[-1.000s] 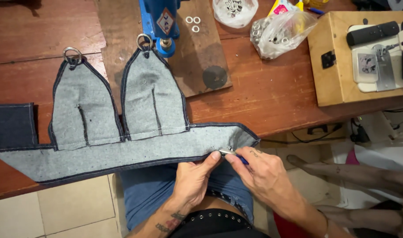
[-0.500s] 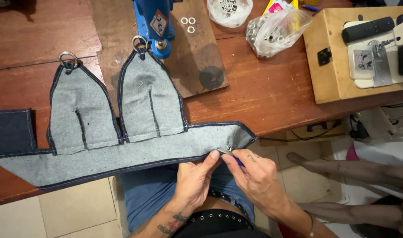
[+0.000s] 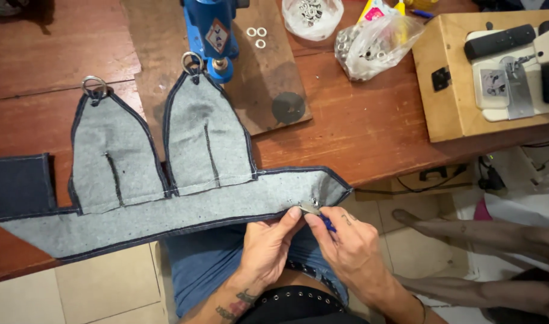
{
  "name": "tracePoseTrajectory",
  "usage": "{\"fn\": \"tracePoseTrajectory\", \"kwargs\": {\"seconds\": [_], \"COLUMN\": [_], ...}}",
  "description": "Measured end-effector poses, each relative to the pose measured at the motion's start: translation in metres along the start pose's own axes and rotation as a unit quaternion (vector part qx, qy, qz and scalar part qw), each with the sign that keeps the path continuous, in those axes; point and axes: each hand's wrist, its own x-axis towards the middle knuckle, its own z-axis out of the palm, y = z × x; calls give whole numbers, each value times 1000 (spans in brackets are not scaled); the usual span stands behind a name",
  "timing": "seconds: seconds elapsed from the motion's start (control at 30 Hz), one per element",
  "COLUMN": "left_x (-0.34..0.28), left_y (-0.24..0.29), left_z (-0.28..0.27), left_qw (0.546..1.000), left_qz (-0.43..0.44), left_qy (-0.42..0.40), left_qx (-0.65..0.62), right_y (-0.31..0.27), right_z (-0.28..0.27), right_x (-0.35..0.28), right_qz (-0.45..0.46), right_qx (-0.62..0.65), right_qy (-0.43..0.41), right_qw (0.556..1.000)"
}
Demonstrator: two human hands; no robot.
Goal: Installing metal eyelets into a denim garment using a manual press and a small hand tool
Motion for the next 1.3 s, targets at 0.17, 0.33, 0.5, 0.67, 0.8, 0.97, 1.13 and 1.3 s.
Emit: {"fn": "tracePoseTrajectory", "kwargs": {"seconds": [0.17,0.33,0.5,0.67,0.8,0.97,1.13,1.3], "left_x": [-1,-5,-7,-3,-7,-6,-8,-45], "left_y": [2,7,10,13,24,42,64,125], "left_z": [2,8,13,16,22,34,45,12], "left_qw": [1000,1000,1000,999,999,997,993,744], "left_qz": [8,-2,-9,-8,-23,1,41,129], "left_qy": [-12,-7,19,33,33,67,76,-108], "left_qx": [1,5,-7,0,11,27,81,646], "right_y": [0,2,8,30,72,158,157,90], "right_z": [2,11,21,12,11,22,14,17], "right_x": [1,1,-4,0,9,71,111,76], "right_qz": [-9,-58,-56,126,126,21,7,-58], "right_qx": [-7,-40,10,82,8,-199,-248,46], "right_qy": [3,38,68,84,84,78,-1,-1], "right_qw": [1000,997,996,985,988,977,969,997]}}
